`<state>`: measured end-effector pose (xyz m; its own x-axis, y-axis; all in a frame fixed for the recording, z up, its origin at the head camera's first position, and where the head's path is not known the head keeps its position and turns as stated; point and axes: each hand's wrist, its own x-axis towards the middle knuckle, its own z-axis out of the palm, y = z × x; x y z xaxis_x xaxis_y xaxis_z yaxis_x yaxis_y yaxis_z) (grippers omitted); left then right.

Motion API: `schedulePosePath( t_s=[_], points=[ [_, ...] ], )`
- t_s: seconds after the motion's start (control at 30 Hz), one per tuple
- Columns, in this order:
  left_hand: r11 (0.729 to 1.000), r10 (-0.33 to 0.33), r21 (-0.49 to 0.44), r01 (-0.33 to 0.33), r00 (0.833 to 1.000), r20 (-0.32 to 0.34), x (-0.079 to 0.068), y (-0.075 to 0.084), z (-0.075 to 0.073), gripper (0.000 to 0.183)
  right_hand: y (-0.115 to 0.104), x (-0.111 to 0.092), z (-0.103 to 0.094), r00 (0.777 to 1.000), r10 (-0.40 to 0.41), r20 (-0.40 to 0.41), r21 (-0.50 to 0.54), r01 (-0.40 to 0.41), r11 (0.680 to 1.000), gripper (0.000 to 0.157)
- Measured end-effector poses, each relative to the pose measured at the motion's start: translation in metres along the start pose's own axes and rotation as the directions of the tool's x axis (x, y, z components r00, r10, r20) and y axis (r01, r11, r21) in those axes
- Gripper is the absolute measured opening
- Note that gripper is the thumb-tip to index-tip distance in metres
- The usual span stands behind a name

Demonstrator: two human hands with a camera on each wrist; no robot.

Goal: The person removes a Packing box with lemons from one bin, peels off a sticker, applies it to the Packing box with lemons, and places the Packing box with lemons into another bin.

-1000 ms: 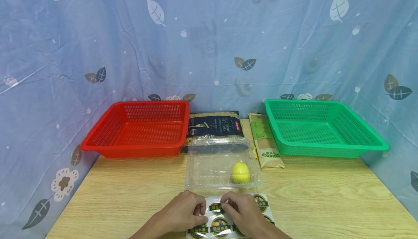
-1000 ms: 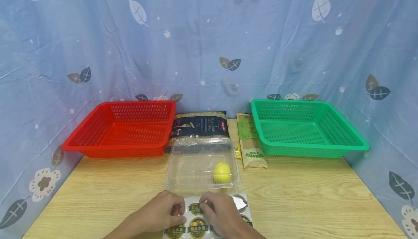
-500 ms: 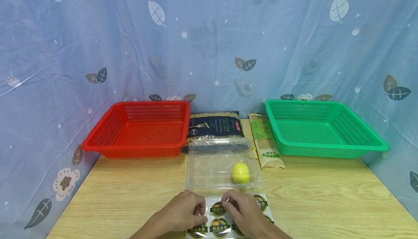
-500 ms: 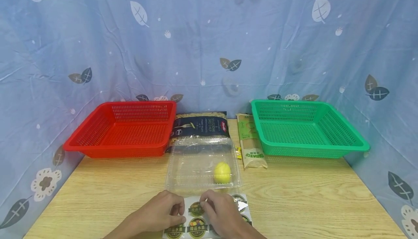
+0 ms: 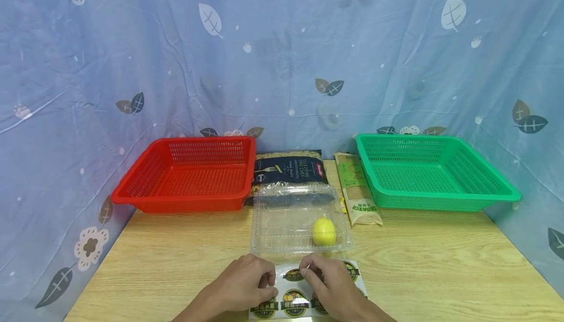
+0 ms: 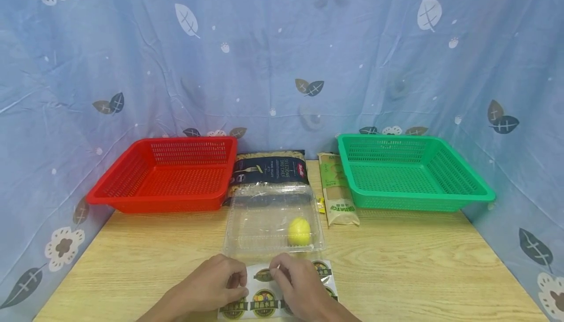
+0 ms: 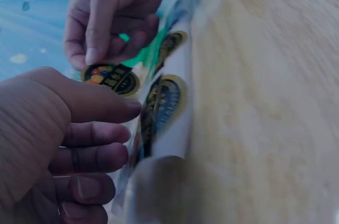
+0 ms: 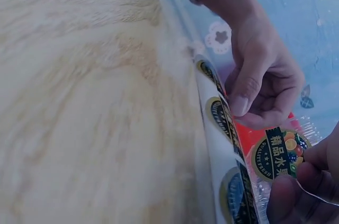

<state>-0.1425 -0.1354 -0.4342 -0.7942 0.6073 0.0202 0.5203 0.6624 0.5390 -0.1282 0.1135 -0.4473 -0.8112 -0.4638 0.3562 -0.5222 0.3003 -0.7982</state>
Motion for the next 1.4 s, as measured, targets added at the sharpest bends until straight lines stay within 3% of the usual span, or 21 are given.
schedulePosePath(
  t_s=[0.23, 0.43, 0.57, 0.83, 1.03, 1.17, 1.27, 1.4],
  points=[
    [0.993, 0.038, -0.111, -0.047, 0.996, -0.079, 0.000, 0.011, -0.018, 0.013, -0.009, 0.007, -0.009, 0.995, -0.076, -0.059, -0.037, 0.074, 0.997, 0.010],
    [0.974, 0.077, -0.195, -0.115, 0.978, -0.192, 0.012, 0.022, -0.030, 0.008, -0.016, 0.017, -0.014, 0.985, -0.119, -0.123, -0.107, 0.106, 0.989, 0.014],
    [0.967, 0.106, -0.203, -0.154, 0.967, -0.231, 0.020, 0.027, -0.031, 0.003, -0.020, 0.020, -0.016, 0.976, -0.142, -0.163, -0.140, 0.120, 0.983, 0.016],
    [0.971, 0.130, -0.159, -0.181, 0.950, -0.282, 0.029, 0.033, -0.035, 0.012, -0.024, 0.031, -0.020, 0.944, -0.264, -0.198, -0.206, 0.223, 0.953, 0.018],
    [0.976, 0.063, -0.176, -0.132, 0.934, -0.350, 0.033, 0.035, -0.040, 0.015, -0.026, 0.040, -0.024, 0.948, -0.250, -0.197, -0.234, 0.203, 0.951, 0.017],
    [0.976, 0.026, -0.188, -0.113, 0.910, -0.415, 0.038, 0.033, -0.043, 0.017, -0.026, 0.046, -0.031, 0.955, -0.223, -0.195, -0.242, 0.174, 0.955, 0.015],
    [0.974, 0.034, -0.185, -0.129, 0.897, -0.441, 0.044, 0.032, -0.047, 0.015, -0.025, 0.050, -0.037, 0.957, -0.216, -0.195, -0.240, 0.167, 0.956, 0.014],
    [0.971, 0.064, -0.179, -0.160, 0.891, -0.449, 0.050, 0.032, -0.052, 0.010, -0.025, 0.055, -0.042, 0.953, -0.219, -0.208, -0.249, 0.165, 0.954, 0.016]
  ],
)
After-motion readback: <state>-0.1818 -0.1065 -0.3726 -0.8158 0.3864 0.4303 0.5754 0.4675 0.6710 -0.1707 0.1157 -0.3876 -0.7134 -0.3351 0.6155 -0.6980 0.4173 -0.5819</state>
